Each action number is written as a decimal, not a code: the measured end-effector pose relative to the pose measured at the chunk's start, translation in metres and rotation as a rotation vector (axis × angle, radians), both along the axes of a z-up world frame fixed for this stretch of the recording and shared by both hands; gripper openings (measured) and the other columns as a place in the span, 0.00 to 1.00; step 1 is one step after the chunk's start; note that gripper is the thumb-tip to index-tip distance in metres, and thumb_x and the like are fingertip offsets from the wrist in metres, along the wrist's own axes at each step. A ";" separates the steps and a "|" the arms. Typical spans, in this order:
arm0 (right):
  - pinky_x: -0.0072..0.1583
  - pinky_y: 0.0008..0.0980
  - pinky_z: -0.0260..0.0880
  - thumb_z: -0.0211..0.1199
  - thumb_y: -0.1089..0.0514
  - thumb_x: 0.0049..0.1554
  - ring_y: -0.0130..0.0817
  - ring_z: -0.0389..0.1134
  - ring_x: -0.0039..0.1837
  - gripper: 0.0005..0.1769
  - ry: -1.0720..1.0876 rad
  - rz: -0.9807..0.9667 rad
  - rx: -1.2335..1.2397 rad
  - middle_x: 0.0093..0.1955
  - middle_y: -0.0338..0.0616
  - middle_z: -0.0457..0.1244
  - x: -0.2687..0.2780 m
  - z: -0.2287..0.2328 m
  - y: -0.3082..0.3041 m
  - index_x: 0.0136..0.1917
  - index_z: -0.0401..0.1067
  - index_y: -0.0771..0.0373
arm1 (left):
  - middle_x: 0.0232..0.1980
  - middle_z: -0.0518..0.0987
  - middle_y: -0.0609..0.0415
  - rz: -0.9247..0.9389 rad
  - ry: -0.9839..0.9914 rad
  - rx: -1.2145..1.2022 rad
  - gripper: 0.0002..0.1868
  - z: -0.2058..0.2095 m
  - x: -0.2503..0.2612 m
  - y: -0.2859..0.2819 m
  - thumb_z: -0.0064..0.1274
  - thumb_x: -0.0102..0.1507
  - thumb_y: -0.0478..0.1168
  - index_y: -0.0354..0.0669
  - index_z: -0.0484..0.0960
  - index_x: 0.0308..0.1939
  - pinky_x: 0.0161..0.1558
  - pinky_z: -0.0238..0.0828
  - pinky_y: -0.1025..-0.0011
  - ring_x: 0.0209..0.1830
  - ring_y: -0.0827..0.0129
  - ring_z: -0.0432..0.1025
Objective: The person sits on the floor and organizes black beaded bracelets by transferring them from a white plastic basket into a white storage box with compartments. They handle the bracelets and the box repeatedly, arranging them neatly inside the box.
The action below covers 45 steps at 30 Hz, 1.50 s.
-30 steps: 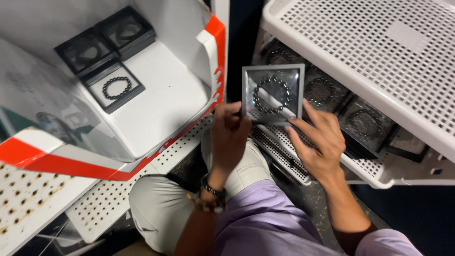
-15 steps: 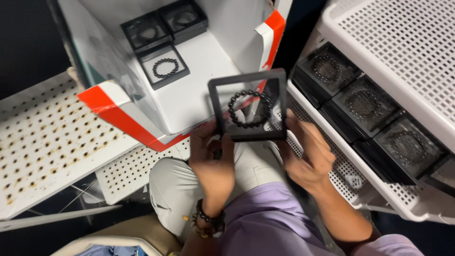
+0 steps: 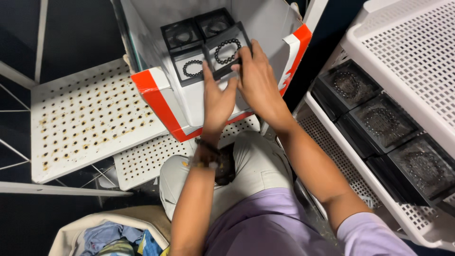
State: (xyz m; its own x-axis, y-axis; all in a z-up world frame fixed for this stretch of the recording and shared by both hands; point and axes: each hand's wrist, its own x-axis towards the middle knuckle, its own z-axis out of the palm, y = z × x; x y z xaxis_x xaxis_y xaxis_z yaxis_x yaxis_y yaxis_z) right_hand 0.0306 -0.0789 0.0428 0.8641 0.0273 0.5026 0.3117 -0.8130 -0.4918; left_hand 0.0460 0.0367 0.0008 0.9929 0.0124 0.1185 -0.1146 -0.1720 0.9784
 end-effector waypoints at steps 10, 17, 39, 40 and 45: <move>0.54 0.64 0.71 0.75 0.68 0.45 0.70 0.71 0.51 0.29 0.217 -0.201 -0.114 0.53 0.62 0.62 0.055 -0.056 -0.023 0.57 0.65 0.66 | 0.68 0.63 0.17 -0.201 0.060 0.513 0.41 0.002 0.027 -0.005 0.55 0.60 0.44 0.29 0.62 0.74 0.65 0.60 0.37 0.71 0.26 0.61; 0.57 0.58 0.72 0.67 0.61 0.56 0.66 0.71 0.56 0.16 0.393 -0.193 -0.173 0.55 0.58 0.64 0.078 -0.074 -0.024 0.55 0.66 0.62 | 0.78 0.50 0.25 -0.292 0.177 0.637 0.40 -0.020 0.037 -0.011 0.45 0.64 0.40 0.33 0.50 0.79 0.74 0.52 0.45 0.78 0.33 0.51; 0.69 0.53 0.63 0.61 0.53 0.62 0.49 0.55 0.79 0.32 0.402 0.056 -0.434 0.80 0.53 0.52 0.073 -0.074 -0.014 0.77 0.61 0.59 | 0.76 0.63 0.35 0.105 -0.160 1.055 0.35 -0.066 0.052 -0.011 0.53 0.64 0.49 0.32 0.66 0.70 0.64 0.63 0.48 0.75 0.27 0.53; 0.69 0.53 0.63 0.61 0.53 0.62 0.49 0.55 0.79 0.32 0.406 0.050 -0.430 0.80 0.53 0.52 0.070 -0.075 -0.014 0.77 0.61 0.59 | 0.76 0.63 0.35 0.096 -0.160 1.058 0.35 -0.065 0.049 -0.010 0.53 0.64 0.49 0.32 0.66 0.70 0.64 0.63 0.48 0.75 0.27 0.53; 0.65 0.59 0.65 0.58 0.55 0.61 0.60 0.61 0.73 0.27 0.351 0.108 -0.268 0.76 0.62 0.55 0.068 -0.060 -0.013 0.72 0.67 0.62 | 0.77 0.59 0.32 0.023 -0.078 1.023 0.32 -0.054 0.050 -0.008 0.47 0.68 0.49 0.36 0.64 0.73 0.65 0.62 0.43 0.76 0.27 0.52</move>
State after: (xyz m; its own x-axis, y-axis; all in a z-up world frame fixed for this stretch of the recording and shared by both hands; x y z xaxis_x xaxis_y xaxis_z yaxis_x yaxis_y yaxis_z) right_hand 0.0991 -0.0918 -0.0176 0.9659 0.2159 0.1429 0.2539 -0.8980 -0.3595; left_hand 0.0960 0.0283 -0.0535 0.9827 -0.1121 0.1473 -0.1580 -0.9226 0.3520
